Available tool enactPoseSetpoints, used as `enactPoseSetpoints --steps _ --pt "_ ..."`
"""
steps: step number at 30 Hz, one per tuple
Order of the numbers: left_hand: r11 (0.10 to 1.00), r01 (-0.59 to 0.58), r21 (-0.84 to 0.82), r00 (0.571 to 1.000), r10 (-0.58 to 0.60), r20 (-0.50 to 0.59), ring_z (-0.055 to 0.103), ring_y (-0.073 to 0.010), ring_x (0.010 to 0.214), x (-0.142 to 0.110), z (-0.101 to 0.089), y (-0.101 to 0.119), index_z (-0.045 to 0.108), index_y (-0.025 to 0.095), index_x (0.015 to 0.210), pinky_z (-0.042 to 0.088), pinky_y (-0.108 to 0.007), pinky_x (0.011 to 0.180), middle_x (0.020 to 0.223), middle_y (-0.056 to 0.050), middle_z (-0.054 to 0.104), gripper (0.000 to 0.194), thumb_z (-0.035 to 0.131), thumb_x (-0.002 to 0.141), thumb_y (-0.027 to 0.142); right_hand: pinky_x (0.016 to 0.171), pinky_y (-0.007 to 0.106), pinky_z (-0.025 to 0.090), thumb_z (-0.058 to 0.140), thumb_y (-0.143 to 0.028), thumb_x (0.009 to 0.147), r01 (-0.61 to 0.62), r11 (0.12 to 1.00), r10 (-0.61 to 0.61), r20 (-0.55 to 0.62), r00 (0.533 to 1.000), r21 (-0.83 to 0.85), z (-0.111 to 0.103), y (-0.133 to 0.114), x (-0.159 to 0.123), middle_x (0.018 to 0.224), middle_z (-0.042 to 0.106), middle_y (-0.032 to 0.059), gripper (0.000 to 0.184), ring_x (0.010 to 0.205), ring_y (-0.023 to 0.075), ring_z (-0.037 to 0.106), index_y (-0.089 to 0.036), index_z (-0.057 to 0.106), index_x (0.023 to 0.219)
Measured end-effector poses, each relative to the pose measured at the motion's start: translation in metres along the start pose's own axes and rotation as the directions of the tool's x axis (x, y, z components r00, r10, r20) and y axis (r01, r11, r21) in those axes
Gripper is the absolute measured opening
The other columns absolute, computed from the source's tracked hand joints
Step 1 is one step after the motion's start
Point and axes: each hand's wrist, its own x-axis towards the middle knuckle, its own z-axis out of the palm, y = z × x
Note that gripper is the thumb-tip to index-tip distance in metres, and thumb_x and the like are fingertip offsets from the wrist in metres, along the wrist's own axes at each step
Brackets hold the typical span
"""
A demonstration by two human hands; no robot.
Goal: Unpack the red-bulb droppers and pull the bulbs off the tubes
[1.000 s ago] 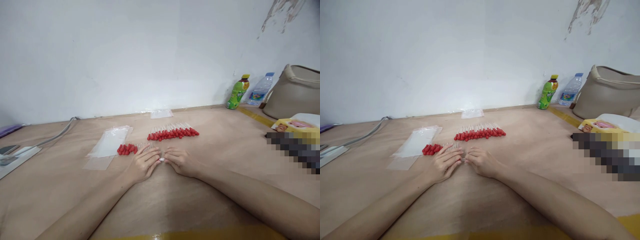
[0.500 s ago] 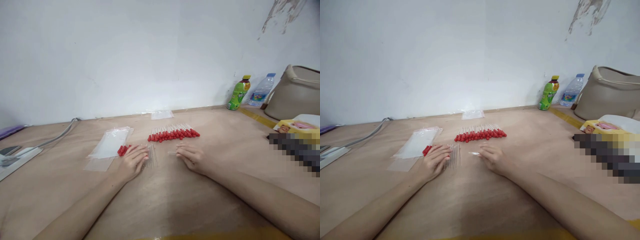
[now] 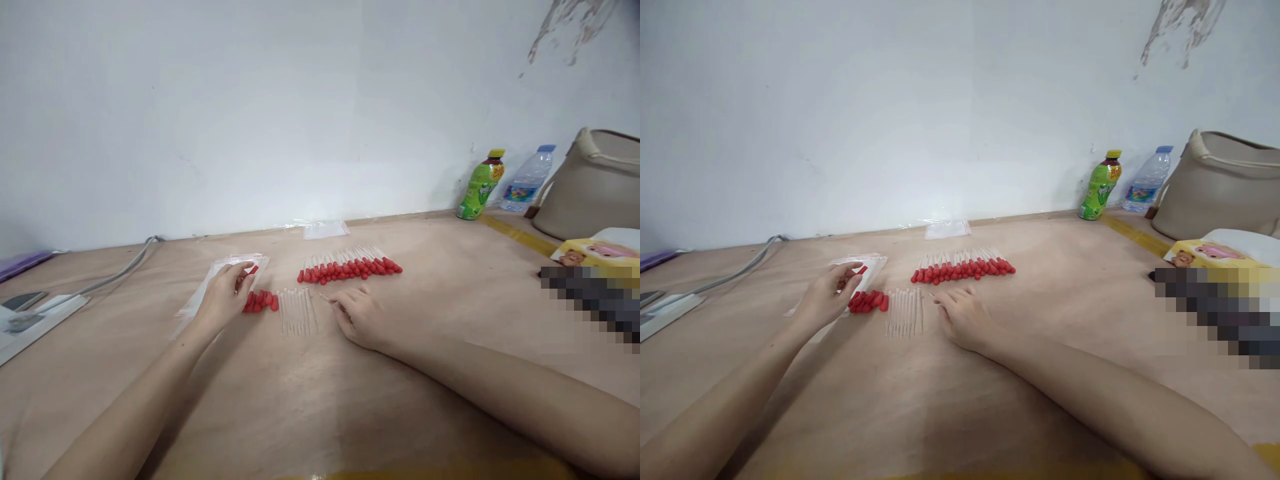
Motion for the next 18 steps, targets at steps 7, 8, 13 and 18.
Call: enactPoseSetpoints --steps 7,8,13,18 --pt "0.996 0.07 0.055 0.971 -0.081 0.225 0.055 -0.0147 0.061 0.002 -0.007 -0.005 0.053 0.02 0.089 0.041 -0.025 0.054 0.08 -0.001 0.062 0.032 0.05 0.072 0.047 0.069 0.03 0.026 0.045 -0.018 0.081 -0.081 0.996 0.082 0.043 0.996 -0.041 0.012 -0.015 0.015 0.075 0.063 0.0034 0.014 0.071 0.0149 0.053 -0.016 0.059 0.082" --pt "0.995 0.071 0.069 0.961 -0.087 0.263 0.055 -0.0148 0.062 0.002 -0.006 -0.007 0.054 0.021 0.087 0.04 -0.024 0.053 0.08 -0.001 0.062 0.032 0.051 0.072 0.049 0.07 0.03 0.025 0.046 -0.021 0.081 -0.079 0.996 0.081 0.061 0.995 -0.035 0.011 -0.017 0.015 0.075 0.063 0.0037 0.015 0.072 0.015 0.052 -0.016 0.06 0.082" --pt "0.989 0.062 0.131 0.947 -0.1 0.306 0.056 -0.017 0.064 0.004 -0.006 -0.012 0.056 0.02 0.086 0.04 -0.025 0.054 0.08 -0.002 0.063 0.038 0.049 0.071 0.054 0.073 0.031 0.026 0.052 -0.046 0.078 -0.041 0.999 0.039 0.143 0.989 0.013 0.006 -0.02 0.013 0.084 0.062 0.0064 0.033 0.08 0.0176 0.052 -0.016 0.061 0.09" --pt "0.992 -0.016 0.122 0.993 0.002 0.116 0.054 -0.0186 0.07 0.003 -0.006 -0.001 0.059 0.019 0.082 0.041 -0.028 0.062 0.083 -0.004 0.063 0.036 0.048 0.074 0.052 0.078 0.034 0.029 0.054 -0.055 0.072 -0.036 0.995 0.017 0.185 0.983 0.097 0.002 -0.021 0.014 0.091 0.061 0.0081 0.051 0.087 0.0203 0.051 -0.016 0.056 0.106"
